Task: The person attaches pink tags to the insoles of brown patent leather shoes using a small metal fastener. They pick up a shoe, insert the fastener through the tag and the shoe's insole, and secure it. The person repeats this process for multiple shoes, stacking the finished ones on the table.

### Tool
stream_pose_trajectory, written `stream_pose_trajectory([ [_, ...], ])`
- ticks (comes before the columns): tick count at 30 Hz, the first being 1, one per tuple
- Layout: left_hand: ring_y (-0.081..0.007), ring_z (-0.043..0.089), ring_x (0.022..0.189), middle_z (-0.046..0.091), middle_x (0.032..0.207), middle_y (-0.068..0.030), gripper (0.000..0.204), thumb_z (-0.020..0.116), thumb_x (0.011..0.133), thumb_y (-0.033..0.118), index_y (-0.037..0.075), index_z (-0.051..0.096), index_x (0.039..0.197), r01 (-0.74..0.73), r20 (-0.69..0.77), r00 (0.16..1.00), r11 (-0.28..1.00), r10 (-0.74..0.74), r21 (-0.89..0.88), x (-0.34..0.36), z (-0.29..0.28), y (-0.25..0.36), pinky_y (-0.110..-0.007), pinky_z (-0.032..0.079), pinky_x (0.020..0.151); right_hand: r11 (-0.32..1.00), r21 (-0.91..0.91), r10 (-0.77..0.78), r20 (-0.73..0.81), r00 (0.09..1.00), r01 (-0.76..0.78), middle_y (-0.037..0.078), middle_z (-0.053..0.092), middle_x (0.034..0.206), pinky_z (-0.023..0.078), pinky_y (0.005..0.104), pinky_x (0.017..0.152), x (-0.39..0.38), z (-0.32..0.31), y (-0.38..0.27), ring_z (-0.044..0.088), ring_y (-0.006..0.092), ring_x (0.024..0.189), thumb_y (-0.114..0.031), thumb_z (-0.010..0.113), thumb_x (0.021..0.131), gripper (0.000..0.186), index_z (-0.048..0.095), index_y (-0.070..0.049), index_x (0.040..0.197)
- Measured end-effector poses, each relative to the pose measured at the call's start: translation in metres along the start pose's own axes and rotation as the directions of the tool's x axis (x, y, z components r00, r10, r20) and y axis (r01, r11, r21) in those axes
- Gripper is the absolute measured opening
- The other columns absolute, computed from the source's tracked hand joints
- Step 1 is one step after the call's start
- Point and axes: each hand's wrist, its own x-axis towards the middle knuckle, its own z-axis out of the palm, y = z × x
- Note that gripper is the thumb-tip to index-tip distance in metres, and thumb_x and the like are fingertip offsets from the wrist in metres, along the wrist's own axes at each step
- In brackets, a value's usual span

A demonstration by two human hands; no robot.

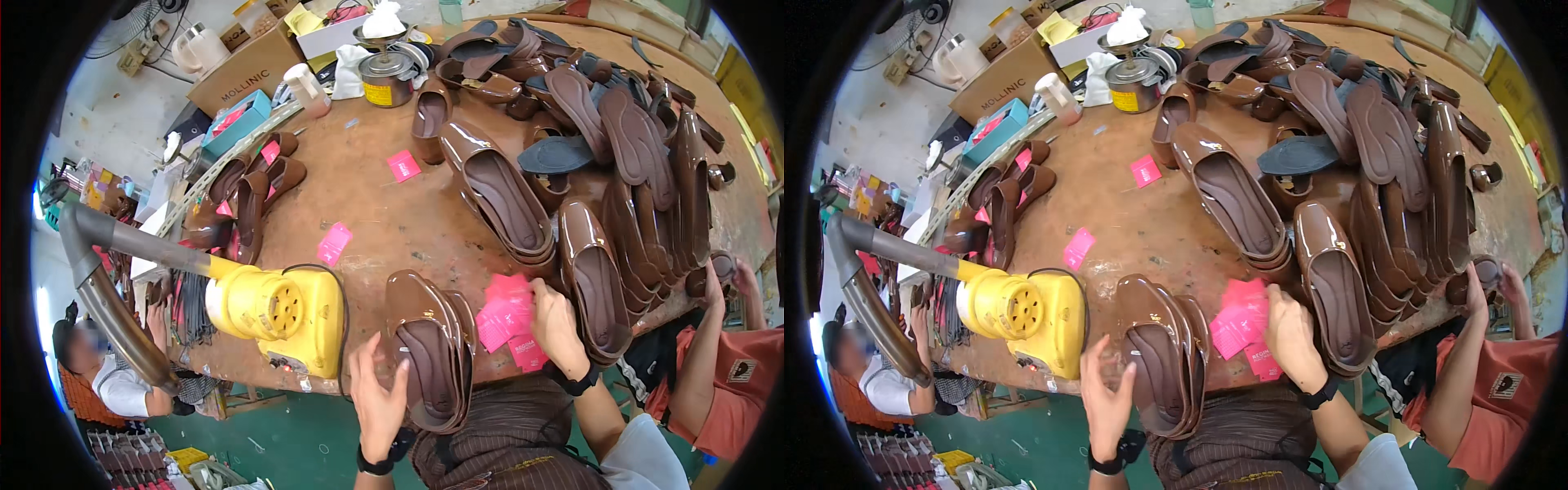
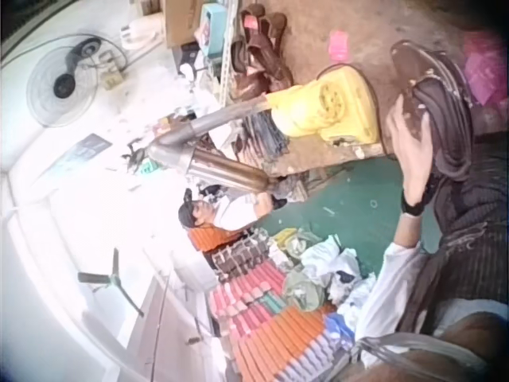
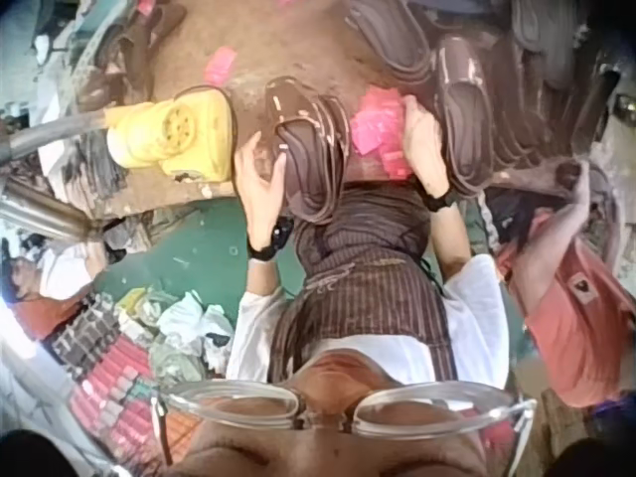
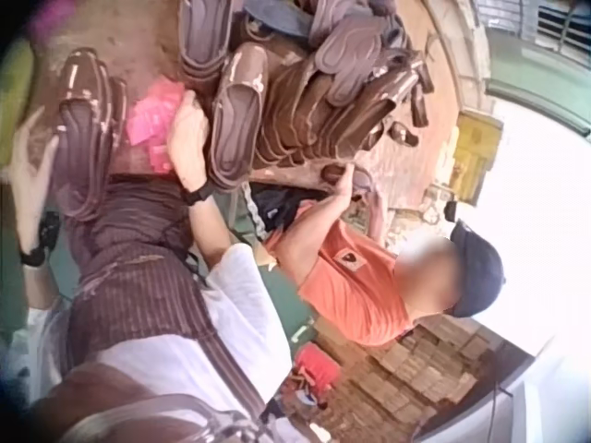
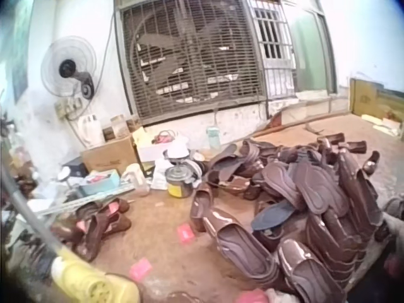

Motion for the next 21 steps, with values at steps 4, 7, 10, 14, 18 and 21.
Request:
stream_pose_trajectory([
  [4,-0.0284,0.057,0.117,0.051,0.132,-0.0156,0.059,0.070,0.085,0.004,0.006,0.048,0.140,0.031,0.026,0.999,0.998,-0.030,-0.062,-0.028,0.016,-0.004,-0.037,0.053,0.089,0.974,0.225,0.007,-0.010,1.000,-0.005,0.018,0.065,0.072,0.050,0.0420,0.060,0.008,0.001,-0.006,0.066,0.0349,0.069,0.006,0.061,0.079,0.022,0.062,0.000,0.101],
  [7,-0.0309,0.055,0.121,0.051,0.135,-0.0168,0.053,0.069,0.084,0.003,0.005,0.053,0.135,0.016,0.015,1.000,0.994,-0.015,-0.106,-0.031,0.017,0.005,-0.039,0.050,0.095,0.915,0.390,0.095,0.049,0.994,-0.107,0.015,0.067,0.073,0.051,0.0360,0.060,0.016,-0.007,-0.017,0.068,0.0283,0.066,0.005,0.066,0.080,0.019,0.063,0.000,0.098],
  [10,-0.0322,0.055,0.122,0.053,0.134,-0.0169,0.044,0.070,0.083,0.003,0.004,0.061,0.126,-0.096,-0.038,0.995,0.992,0.094,-0.081,-0.022,0.015,0.016,-0.041,0.047,0.099,0.883,0.454,0.095,0.073,0.993,-0.117,0.015,0.070,0.076,0.053,0.0315,0.062,0.023,-0.022,-0.029,0.070,0.0231,0.067,0.002,0.069,0.081,0.017,0.065,0.001,0.097],
  [14,-0.0329,0.055,0.122,0.058,0.131,-0.0164,0.035,0.071,0.081,0.002,0.002,0.069,0.115,-0.222,-0.026,0.975,0.969,0.221,-0.111,-0.007,0.011,0.036,-0.042,0.044,0.102,0.847,0.529,0.016,0.081,0.997,-0.057,0.015,0.071,0.080,0.054,0.0298,0.063,0.027,-0.042,-0.052,0.070,0.0202,0.069,0.002,0.070,0.081,0.017,0.067,0.001,0.098],
  [18,-0.0321,0.053,0.127,0.053,0.141,-0.0175,0.041,0.075,0.079,0.005,0.003,0.068,0.120,-0.250,0.120,0.948,0.925,0.294,-0.286,0.010,0.005,0.069,-0.040,0.049,0.097,0.821,0.566,-0.213,0.181,0.960,0.075,0.013,0.072,0.082,0.055,0.0299,0.064,0.023,-0.062,-0.079,0.070,0.0195,0.069,0.002,0.070,0.082,0.017,0.068,0.001,0.098],
  [21,-0.0275,0.067,0.100,0.067,0.115,-0.0184,0.035,0.074,0.080,0.003,0.001,0.069,0.115,-0.332,0.135,0.914,0.898,0.382,-0.290,0.020,0.009,0.072,-0.032,0.055,0.078,0.772,0.605,-0.395,0.220,0.892,0.193,0.013,0.072,0.084,0.056,0.0311,0.066,0.015,-0.074,-0.092,0.073,0.0235,0.077,0.001,0.070,0.082,0.018,0.069,-0.001,0.100],
])
